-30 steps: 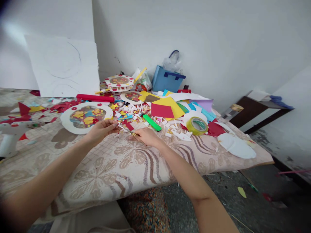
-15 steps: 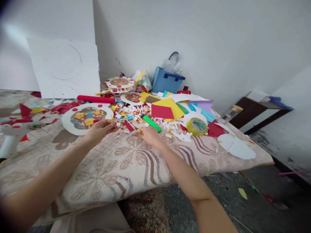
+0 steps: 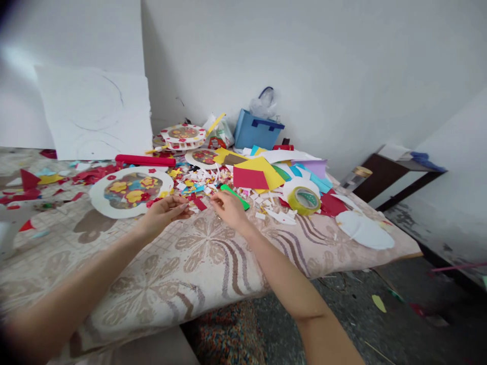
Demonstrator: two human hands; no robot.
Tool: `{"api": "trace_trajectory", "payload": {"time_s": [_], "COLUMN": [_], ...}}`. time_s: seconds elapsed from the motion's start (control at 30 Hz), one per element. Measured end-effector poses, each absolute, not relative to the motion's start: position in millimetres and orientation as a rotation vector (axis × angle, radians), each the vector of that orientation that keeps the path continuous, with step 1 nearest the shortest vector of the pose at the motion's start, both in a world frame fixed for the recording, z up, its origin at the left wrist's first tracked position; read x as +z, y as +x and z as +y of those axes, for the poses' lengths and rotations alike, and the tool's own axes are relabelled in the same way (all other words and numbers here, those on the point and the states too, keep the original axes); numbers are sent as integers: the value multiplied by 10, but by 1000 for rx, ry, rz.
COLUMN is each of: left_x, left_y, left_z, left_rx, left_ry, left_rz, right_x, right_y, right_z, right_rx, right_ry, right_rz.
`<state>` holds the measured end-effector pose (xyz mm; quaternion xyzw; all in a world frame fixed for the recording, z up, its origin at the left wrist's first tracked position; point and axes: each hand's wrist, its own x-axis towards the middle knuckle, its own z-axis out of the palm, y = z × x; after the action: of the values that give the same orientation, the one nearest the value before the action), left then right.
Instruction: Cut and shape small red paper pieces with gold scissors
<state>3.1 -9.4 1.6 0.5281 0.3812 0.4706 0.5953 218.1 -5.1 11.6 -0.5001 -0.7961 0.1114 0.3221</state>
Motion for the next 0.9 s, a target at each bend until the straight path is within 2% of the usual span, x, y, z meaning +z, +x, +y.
{"api": "trace_trajectory", "payload": {"time_s": [0.1, 0.33, 0.6, 0.9], "left_x": [16, 7, 24, -56], "left_y": [71, 95, 125, 74], "left_z": [-135, -143, -178, -120], "left_rx": [1064, 1049, 999, 991], "left_ry": [1277, 1350, 1333, 1215], "left_rz": [883, 926, 932, 869], "right_x": [95, 10, 7, 9], "right_y": [2023, 1914, 1906, 1909], "right_z": [-96, -84, -92, -106], "right_rx": [752, 1130, 1214, 992], "right_ry": [-1066, -1051, -971, -945], "right_rz": [-2003, -1783, -1820, -1914]}}
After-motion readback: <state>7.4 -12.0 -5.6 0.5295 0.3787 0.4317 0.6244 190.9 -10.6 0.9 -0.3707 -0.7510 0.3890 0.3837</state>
